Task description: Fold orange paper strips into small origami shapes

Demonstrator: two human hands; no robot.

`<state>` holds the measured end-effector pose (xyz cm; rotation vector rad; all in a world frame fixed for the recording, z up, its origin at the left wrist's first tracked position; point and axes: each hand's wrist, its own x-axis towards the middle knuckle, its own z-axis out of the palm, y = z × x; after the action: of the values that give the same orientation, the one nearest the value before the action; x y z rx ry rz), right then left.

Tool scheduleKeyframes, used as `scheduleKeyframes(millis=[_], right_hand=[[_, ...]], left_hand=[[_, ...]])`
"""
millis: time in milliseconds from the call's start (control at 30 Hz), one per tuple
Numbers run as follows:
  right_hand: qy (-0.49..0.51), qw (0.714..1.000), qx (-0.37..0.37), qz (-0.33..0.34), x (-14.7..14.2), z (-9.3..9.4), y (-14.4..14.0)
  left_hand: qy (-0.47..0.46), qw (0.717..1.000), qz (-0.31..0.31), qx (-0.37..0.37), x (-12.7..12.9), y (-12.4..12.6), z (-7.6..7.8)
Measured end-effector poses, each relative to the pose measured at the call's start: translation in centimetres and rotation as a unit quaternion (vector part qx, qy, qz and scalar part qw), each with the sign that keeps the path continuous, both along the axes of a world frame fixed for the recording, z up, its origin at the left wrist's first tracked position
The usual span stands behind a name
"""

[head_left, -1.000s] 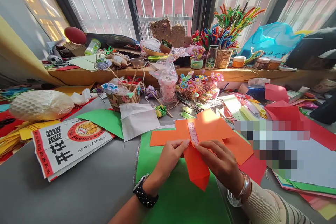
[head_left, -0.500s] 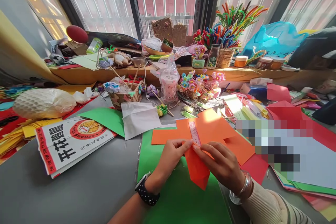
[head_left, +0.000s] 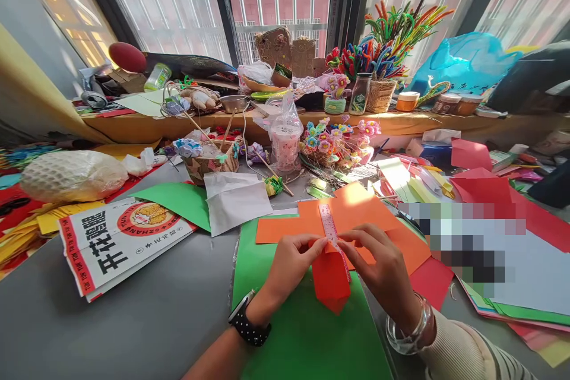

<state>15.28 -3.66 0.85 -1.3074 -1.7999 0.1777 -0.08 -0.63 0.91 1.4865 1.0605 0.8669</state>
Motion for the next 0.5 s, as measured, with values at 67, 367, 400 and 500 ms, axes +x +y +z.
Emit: scheduleKeyframes(millis=[67,367,400,500], right_hand=[[0.048,0.992,-0.117,0.007,0.1,0.3,0.2],[0.178,0.91,-0.358,0.11,0.9,0.4,0.9],[0.183,0.905,-0.367,0.115,1.0,0.5,1.0],[0.196,0.889,-0.393,0.128,1.1,0.5,1.0]], left_hand=[[0.015,1.0,-0.004,0.008,0.0,0.0,-0.1],[0.073,0.995,-0.061,0.035,-0.2,0.2,-0.3],[0.079,0.994,-0.067,0.037,-0.2,0.2,-0.3],[0.096,0.992,-0.077,0.04,-0.2,0.3,-0.2]])
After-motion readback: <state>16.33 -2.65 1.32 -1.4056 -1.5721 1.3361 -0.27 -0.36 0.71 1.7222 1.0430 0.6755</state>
